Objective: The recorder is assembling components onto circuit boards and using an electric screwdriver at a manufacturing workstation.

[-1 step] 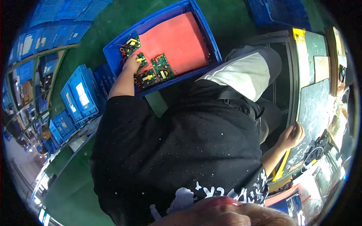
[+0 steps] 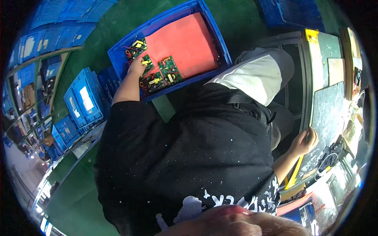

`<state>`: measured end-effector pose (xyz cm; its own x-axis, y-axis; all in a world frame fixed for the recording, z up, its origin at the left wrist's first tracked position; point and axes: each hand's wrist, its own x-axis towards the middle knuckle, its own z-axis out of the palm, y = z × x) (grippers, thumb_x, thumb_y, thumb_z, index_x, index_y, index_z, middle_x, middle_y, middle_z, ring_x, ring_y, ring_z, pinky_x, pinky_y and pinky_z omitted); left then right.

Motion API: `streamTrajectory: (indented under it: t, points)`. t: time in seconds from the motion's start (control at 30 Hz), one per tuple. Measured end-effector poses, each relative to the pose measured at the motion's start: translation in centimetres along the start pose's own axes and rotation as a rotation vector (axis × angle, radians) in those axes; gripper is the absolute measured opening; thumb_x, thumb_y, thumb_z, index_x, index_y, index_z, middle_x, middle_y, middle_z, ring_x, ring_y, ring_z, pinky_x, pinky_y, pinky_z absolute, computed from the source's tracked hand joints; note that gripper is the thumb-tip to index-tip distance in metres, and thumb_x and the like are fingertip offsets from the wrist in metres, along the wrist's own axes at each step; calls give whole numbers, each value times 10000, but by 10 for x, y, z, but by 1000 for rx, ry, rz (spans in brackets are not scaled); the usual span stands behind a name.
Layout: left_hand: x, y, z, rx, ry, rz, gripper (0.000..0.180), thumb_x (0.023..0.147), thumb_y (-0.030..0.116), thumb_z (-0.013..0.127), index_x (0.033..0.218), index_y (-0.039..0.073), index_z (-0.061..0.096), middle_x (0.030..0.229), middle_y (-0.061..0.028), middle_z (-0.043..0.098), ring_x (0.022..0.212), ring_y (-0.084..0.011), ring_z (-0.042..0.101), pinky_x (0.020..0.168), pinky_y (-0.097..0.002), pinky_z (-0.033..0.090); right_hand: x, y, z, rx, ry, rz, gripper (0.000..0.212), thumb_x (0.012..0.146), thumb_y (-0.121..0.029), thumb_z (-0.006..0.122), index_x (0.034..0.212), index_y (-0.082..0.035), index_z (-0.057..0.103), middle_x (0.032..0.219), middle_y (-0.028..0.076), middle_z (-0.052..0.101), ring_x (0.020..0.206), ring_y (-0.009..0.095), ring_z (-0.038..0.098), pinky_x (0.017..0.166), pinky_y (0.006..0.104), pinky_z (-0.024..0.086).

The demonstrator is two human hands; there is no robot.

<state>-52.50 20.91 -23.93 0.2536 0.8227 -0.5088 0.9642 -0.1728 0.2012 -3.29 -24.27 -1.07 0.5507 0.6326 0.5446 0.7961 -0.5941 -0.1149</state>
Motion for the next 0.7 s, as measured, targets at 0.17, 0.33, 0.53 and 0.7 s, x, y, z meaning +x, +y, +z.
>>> streamTrajectory:
  t: [0.17,0.33,0.53,0.7]
  points:
    - [-20,39,-29,-109,199,184,221,746,138,666,928,49,577,983,-157,573,931,-334,571,795,-394,471,-1,4,0,-35,15,-14,116,805,-20,608,915,0,640,885,131,614,833,274,591,767,362,477]
    - [-34,113,-32,44,239,656,205,742,81,606,947,72,601,1017,-119,561,953,-326,551,822,-399,469,-1,5,0,-62,24,-25,122,799,-18,614,917,0,641,892,132,611,828,271,591,763,364,479]
    - [-19,148,32,330,-95,945,209,738,31,538,920,111,603,1002,-89,516,985,-298,505,833,-387,460,-2,3,2,-53,15,-57,152,777,-7,636,928,-9,638,894,133,612,834,282,594,765,365,475]
    - [-35,169,49,431,-180,900,287,723,45,555,992,128,612,1057,-92,498,1038,-297,492,842,-413,474,-6,4,1,-52,19,-41,146,780,-16,633,925,-20,641,900,125,615,838,282,593,777,370,468]
